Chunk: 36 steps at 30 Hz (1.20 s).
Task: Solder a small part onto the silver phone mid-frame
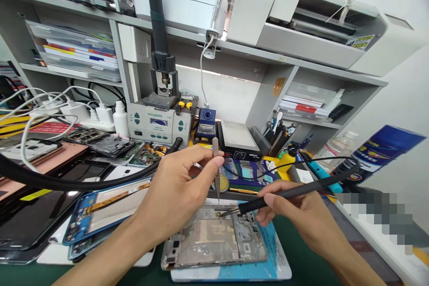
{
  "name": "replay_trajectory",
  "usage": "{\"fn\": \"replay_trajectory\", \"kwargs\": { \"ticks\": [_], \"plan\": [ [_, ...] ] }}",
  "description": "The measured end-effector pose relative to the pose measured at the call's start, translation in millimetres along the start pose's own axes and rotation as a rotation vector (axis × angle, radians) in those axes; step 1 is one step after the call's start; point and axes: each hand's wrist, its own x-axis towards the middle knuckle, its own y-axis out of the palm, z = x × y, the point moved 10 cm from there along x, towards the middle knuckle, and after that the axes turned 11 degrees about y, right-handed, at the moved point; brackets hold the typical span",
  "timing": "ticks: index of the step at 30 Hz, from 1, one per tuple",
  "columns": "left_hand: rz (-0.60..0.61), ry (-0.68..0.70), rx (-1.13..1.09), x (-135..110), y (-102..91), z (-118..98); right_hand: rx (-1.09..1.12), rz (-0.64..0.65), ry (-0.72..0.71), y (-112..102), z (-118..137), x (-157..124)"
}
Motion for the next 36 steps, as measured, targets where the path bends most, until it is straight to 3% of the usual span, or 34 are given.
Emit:
{"fn": "replay_trajectory", "kwargs": {
  "ticks": [18, 22, 28, 36],
  "plan": [
    [-0.010, 0.008, -0.005, 1, -0.7, -1, -0.035, 0.011, -0.033, 1, 1, -2],
    [-0.016, -0.042, -0.003, 0, -2.1, 6, 0.114, 0.012, -0.017, -3, 2, 0],
    [-0.109, -0.119, -0.063, 7, -20.0, 17, 0.353, 0.018, 0.022, -9, -2, 14],
    [-0.226, -0.239, -0.137, 12, -42.7, 39, 0.420, 0.022, 0.106, -8, -15, 26]
  ]
}}
